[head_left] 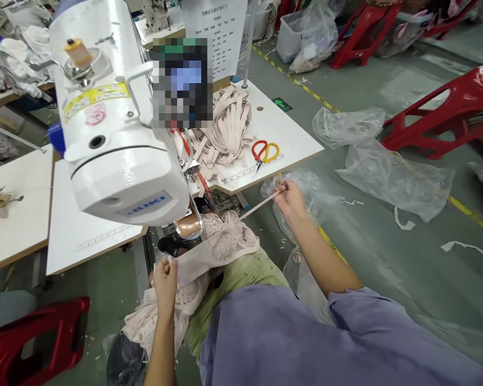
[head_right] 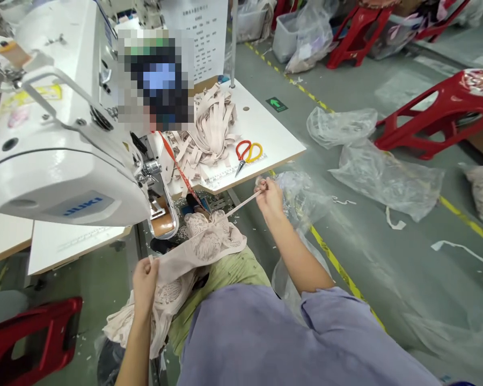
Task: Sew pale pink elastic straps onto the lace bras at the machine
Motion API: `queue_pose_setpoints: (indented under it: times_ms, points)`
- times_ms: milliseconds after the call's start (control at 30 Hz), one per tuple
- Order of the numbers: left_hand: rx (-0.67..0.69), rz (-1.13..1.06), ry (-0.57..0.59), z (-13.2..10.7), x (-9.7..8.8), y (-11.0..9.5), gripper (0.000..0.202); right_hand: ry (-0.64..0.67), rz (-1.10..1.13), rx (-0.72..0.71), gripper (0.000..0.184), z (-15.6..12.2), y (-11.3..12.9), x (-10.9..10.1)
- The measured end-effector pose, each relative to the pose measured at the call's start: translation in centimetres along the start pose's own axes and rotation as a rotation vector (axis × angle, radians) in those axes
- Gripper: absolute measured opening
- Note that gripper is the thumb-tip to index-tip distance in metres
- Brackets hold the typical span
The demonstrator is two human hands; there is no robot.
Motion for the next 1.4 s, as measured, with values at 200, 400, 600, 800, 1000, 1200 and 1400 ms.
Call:
queue_pose_setpoints:
  times_ms: [200, 400, 600, 800, 1000, 1200, 1400]
  points:
    - [0.005, -0.016, -0.356, 0.8, 0.7, -1.6, 0.035, 0.119, -0.101, -0.103, 0.027, -3.7, 0.3, 1.5]
    - [0.315, -0.015, -0.015, -1.7, 1.1, -10.1, 0.023, 1.041, -0.703, -0.141, 0.027, -16.9, -4.0, 7.4]
    - [0.631, 0.075, 0.283, -5.8, 0.9, -16.9, 0.028, 1.29, -0.953, -0.205, 0.022, -21.9, -3.6, 9.2]
    - [0.686, 0.322, 0.124, -5.9, 1.3, -15.7, 0.03, 1.452, -0.989, -0.122, 0.018, -22.6, -3.7, 10.5]
    - [0.688, 0.39, 0.096, -6.0, 1.7, -15.3, 0.034, 1.451, -0.995, -0.172, 0.018, -22.4, -3.5, 11.1]
    - [0.627, 0.131, 0.385, -5.6, 0.2, -15.9, 0.026, 1.235, -0.846, 0.062, 0.027, -19.3, -3.7, 10.6]
    - [0.656, 0.218, 0.408, -6.2, -0.8, -17.1, 0.009, 1.829, -0.804, -0.352, 0.018, -23.9, -2.7, 11.9]
Point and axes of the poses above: each hand's wrist, its own z-axis towards the middle knuckle, its own x-axis out of the palm, y = z × x, the point moved 7 cm from there along z, towards the middle knuckle, and after that the axes turned 2 degrees about -x, right-handed, at the moved point
